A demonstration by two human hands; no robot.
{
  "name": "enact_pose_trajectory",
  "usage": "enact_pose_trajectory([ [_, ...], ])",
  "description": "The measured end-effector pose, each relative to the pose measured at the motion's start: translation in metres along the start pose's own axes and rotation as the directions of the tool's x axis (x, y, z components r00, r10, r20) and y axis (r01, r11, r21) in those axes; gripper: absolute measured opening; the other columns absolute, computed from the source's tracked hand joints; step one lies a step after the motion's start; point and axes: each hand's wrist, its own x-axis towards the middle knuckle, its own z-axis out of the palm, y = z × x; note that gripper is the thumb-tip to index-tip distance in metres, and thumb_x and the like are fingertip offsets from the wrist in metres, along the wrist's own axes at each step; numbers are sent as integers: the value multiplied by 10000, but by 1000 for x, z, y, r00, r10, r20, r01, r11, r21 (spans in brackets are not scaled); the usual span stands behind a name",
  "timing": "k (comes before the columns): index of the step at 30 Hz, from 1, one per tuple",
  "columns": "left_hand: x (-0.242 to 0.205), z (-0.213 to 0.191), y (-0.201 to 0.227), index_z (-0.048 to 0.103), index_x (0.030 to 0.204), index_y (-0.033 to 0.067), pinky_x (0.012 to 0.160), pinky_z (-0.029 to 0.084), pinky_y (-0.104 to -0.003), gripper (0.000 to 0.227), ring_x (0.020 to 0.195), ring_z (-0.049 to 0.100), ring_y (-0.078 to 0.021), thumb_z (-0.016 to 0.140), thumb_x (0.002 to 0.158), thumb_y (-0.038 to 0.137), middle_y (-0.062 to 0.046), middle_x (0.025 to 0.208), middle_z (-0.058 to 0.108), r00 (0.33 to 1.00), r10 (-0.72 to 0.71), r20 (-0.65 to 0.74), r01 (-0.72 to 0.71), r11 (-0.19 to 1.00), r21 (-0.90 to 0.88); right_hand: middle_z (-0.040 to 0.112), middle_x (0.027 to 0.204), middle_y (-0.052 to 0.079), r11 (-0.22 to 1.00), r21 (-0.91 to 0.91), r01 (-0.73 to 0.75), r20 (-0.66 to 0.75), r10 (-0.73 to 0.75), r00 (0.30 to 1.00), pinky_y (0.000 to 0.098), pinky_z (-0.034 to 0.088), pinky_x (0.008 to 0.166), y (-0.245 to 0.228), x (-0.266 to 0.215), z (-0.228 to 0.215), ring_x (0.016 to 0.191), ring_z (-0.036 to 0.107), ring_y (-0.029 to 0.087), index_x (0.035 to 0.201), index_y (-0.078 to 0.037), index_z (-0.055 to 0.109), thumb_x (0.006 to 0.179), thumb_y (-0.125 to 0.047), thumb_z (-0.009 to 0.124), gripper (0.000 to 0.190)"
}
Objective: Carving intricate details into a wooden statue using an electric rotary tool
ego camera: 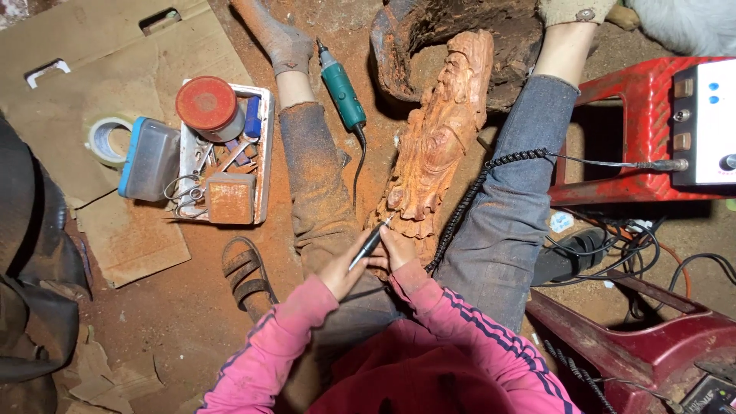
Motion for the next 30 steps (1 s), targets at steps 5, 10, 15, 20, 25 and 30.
enact_pose_trajectory([
  [5, -27, 25, 41, 108, 1618, 379, 918, 583, -573, 703, 1027, 697, -491, 465, 1018, 297, -339, 1101, 692, 996, -82, -30, 76, 982, -175, 698, 768, 125, 968, -235, 91, 22, -89, 996, 345, 652, 566, 15, 9, -37, 646, 745, 231, 945, -31, 662, 996, -349, 672, 322],
  [10, 8, 101, 23, 156, 1629, 317, 979, 541, -568, 719, 1209, 609, -457, 508, 1006, 259, -314, 1471, 485, 974, 70, -214, -153, 903, -401, 646, 646, 69, 856, -473, 209, -14, -244, 970, 307, 556, 461, -60, -46, -5, 559, 624, 157, 808, -85, 718, 980, -364, 702, 328],
  [15, 30, 112, 17, 135, 1643, 258, 1028, 507, -579, 759, 1259, 558, -485, 543, 1004, 219, -334, 1505, 424, 965, 108, -240, -201, 893, -404, 657, 592, 69, 741, -649, 172, -132, -333, 934, 338, 495, 534, -64, -23, -25, 580, 579, 167, 733, -127, 756, 949, -445, 716, 387],
  [20, 20, 99, 12, 193, 1635, 271, 970, 558, -501, 704, 1210, 625, -420, 507, 1011, 180, -270, 1522, 449, 963, 77, -258, -174, 909, -378, 691, 632, 49, 684, -723, 95, -146, -286, 947, 344, 495, 598, -35, 10, -56, 634, 584, 153, 742, -198, 791, 913, -543, 704, 395],
  [25, 31, 105, -1, 215, 1641, 226, 1058, 468, -496, 717, 1387, 450, -395, 535, 1001, 165, -230, 1590, 372, 952, 110, -287, -221, 895, -388, 693, 631, 9, 720, -688, 87, -163, -270, 949, 298, 484, 605, -37, 4, -45, 652, 587, 126, 723, -190, 775, 906, -510, 715, 374],
  [30, 36, 115, -7, 236, 1640, 211, 1121, 410, -462, 722, 1448, 373, -356, 556, 996, 153, -182, 1625, 331, 940, 102, -326, -243, 869, -430, 698, 629, 24, 714, -696, 73, -166, -260, 951, 317, 495, 618, -47, -8, -38, 640, 613, 140, 703, -195, 772, 906, -513, 705, 384],
])
